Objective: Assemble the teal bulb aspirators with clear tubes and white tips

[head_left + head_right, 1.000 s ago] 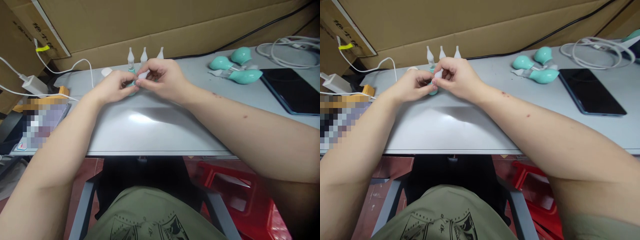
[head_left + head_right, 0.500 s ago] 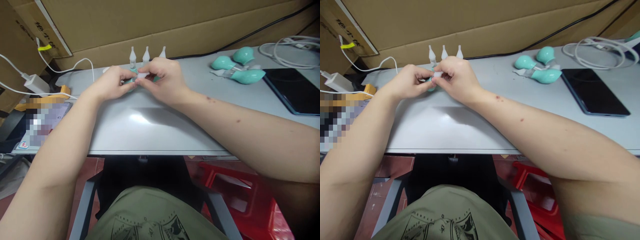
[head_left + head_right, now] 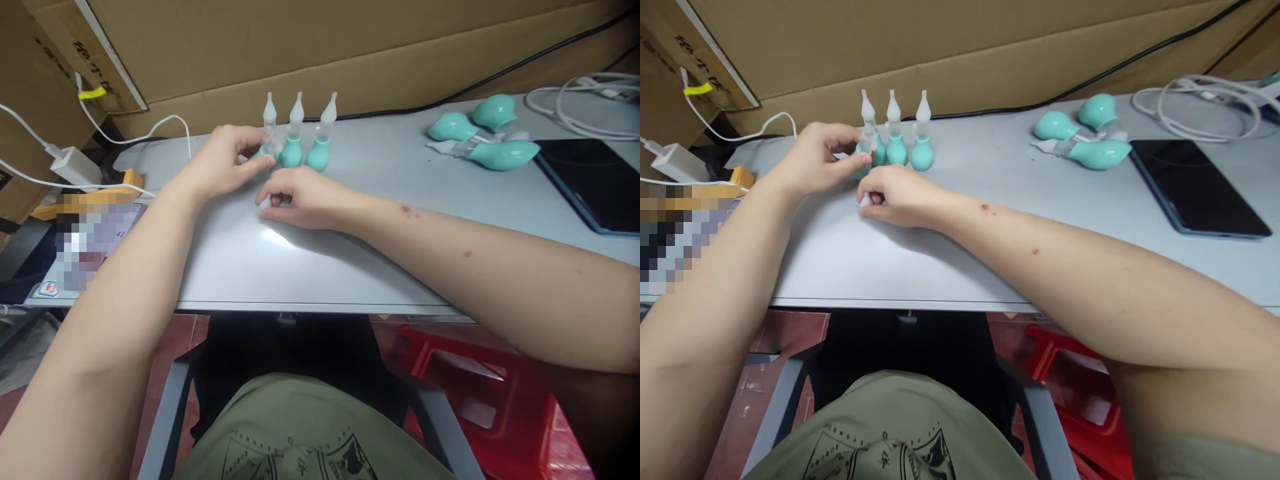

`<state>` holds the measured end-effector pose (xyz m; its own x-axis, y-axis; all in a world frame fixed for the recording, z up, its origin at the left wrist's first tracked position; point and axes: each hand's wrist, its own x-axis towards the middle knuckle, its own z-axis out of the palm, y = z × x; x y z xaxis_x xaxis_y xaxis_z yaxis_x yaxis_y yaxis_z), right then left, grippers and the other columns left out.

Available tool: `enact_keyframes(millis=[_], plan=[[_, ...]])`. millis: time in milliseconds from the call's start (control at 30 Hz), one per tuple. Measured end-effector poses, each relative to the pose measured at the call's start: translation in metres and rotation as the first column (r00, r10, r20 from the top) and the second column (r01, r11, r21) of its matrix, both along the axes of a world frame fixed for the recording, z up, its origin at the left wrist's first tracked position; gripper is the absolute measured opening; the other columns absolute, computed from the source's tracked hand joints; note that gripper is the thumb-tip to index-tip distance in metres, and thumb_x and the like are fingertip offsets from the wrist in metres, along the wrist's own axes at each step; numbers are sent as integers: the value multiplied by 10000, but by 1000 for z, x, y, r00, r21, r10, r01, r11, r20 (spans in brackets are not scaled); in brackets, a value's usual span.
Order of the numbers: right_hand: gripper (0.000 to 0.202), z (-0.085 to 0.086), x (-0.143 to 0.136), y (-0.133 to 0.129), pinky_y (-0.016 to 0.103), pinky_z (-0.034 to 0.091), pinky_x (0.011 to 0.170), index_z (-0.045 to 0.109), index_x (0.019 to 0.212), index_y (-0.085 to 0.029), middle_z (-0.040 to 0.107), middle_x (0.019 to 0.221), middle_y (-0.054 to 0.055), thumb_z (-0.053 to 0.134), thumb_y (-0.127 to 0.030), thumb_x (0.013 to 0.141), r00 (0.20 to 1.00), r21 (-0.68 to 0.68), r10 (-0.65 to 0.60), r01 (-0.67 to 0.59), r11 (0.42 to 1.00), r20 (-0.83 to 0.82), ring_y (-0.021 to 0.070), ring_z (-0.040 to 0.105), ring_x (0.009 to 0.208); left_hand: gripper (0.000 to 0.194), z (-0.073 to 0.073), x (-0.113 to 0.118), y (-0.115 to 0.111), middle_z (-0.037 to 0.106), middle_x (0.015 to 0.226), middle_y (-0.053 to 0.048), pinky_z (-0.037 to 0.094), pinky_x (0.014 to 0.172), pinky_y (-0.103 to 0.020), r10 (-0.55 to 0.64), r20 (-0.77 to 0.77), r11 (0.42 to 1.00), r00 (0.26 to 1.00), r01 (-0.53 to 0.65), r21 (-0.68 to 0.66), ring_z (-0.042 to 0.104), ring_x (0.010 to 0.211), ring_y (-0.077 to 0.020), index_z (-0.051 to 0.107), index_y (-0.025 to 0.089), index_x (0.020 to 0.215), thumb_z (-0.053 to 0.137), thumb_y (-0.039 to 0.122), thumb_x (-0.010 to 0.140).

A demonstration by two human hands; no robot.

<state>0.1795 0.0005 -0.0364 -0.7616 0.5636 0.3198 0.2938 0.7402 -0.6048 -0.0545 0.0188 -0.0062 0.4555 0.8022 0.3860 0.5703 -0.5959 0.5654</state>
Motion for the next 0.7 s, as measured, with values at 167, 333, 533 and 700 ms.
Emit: enact_keyframes(millis=[167, 333, 533, 700], plan=[[178, 5, -2, -3, 310, 376, 685, 812, 1100, -158, 641, 819, -2, 828, -181, 924, 993, -100, 5, 7, 995, 121, 148, 549, 719, 209, -4, 3, -1, 837, 1149, -78, 579, 982, -434, -12, -48, 999, 999, 15, 52, 760, 1072, -299, 845, 234, 1076, 771, 382, 949], [173, 9, 7, -5, 327, 368, 679, 720, 946, -186, 617, 785, 1, 868, -272, 920, 999, -155, -31, 25, 988, -36, 155, 509, 710, 232, -2, 6, -5, 852, 1144, -89, 569, 944, -413, -37, -84, 998, 996, 40, 39, 770, 1036, -293, 850, 212, 1104, 736, 332, 941], [464, 12, 19, 7, 381, 394, 727, 565, 1001, -266, 519, 736, 2, 928, -552, 959, 906, -72, -245, 235, 969, -344, 204, 435, 752, 111, 0, 11, -8, 799, 958, -59, 524, 829, -383, -26, -154, 999, 988, 31, 34, 714, 906, -271, 810, 227, 987, 750, 309, 943], [418, 5, 16, 19, 378, 404, 738, 608, 1114, -260, 609, 855, 29, 842, -599, 1038, 913, -83, -226, 210, 974, -339, 198, 472, 768, 86, -1, 14, -7, 769, 886, -45, 523, 827, -378, -20, -176, 998, 984, 29, 51, 694, 860, -261, 802, 223, 956, 748, 290, 962]])
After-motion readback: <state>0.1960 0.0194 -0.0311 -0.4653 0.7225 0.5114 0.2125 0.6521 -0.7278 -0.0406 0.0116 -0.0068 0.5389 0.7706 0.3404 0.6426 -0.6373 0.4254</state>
